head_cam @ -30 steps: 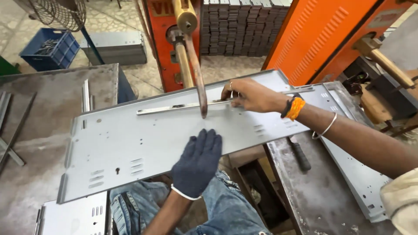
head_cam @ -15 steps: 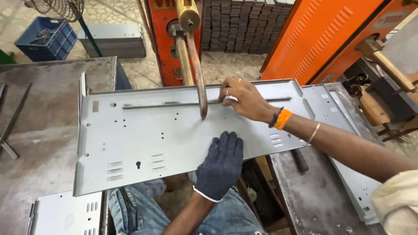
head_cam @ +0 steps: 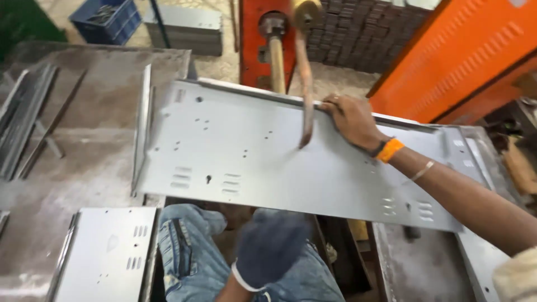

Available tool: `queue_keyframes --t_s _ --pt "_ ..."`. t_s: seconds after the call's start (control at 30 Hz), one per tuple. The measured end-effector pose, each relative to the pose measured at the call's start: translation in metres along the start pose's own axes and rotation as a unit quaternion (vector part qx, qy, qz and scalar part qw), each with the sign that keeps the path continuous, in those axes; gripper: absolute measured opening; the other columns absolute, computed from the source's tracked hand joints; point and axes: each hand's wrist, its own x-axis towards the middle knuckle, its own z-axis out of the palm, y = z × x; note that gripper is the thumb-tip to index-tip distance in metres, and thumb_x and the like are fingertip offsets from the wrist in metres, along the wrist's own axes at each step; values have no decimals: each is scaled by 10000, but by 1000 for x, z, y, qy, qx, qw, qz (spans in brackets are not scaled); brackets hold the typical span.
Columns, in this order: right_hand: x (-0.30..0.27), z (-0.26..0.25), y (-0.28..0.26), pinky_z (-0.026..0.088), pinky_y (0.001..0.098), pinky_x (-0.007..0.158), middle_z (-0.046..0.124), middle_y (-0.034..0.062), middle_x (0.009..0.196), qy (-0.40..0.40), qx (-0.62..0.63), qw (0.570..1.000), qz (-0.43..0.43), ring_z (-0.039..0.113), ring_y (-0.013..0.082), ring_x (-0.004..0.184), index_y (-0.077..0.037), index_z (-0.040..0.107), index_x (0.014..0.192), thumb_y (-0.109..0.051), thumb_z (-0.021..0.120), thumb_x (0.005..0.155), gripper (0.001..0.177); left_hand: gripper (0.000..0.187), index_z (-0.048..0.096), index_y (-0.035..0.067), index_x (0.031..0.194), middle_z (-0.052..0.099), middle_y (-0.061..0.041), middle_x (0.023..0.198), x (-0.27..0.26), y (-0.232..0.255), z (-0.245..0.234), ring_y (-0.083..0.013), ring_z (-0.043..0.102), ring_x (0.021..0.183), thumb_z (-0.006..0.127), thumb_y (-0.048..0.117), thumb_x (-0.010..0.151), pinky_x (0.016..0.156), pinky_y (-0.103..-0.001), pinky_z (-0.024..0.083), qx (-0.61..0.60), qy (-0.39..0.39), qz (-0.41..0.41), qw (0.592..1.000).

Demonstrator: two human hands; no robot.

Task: Using a spot welding machine to attach metal rails to larger metal panels at a manual workstation.

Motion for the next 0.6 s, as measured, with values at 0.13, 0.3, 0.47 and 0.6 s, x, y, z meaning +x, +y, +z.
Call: queue_keyframes --t_s 0.13,0.3,0.47,0.6 --pt "-7 0 -10 530 466 754 728 218 992 22 -18 999 24 695 395 866 -22 743 1093 -206 606 1027 238 171 687 127 915 677 -83 865 -63 -74 -7 -300 667 818 635 290 906 739 -447 514 -57 14 -291 955" --pt "-21 -3 -18 509 481 712 699 234 891 13 -54 995 85 685 409 819 -24 744 1070 -234 613 1060 247 172 711 116 1080 703 -106 1020 -191 -222 46 -313 680 949 667 269 1016 802 -436 533 183 -10 -467 865" --pt "-31 -5 -26 510 467 683 700 226 897 44 -35 994 96 684 403 806 -28 731 1082 -214 593 1050 234 258 747 131 985 698 -121 984 -233 -301 68 -325 685 946 696 367 896 782 -452 540 329 -274 -514 743" --pt "-28 -5 -29 502 473 673 699 224 878 41 -47 992 107 681 406 797 -31 734 1078 -212 595 1046 230 286 768 109 993 725 -132 1006 -283 -350 108 -329 713 950 674 366 913 785 -453 550 341 -324 -511 720"
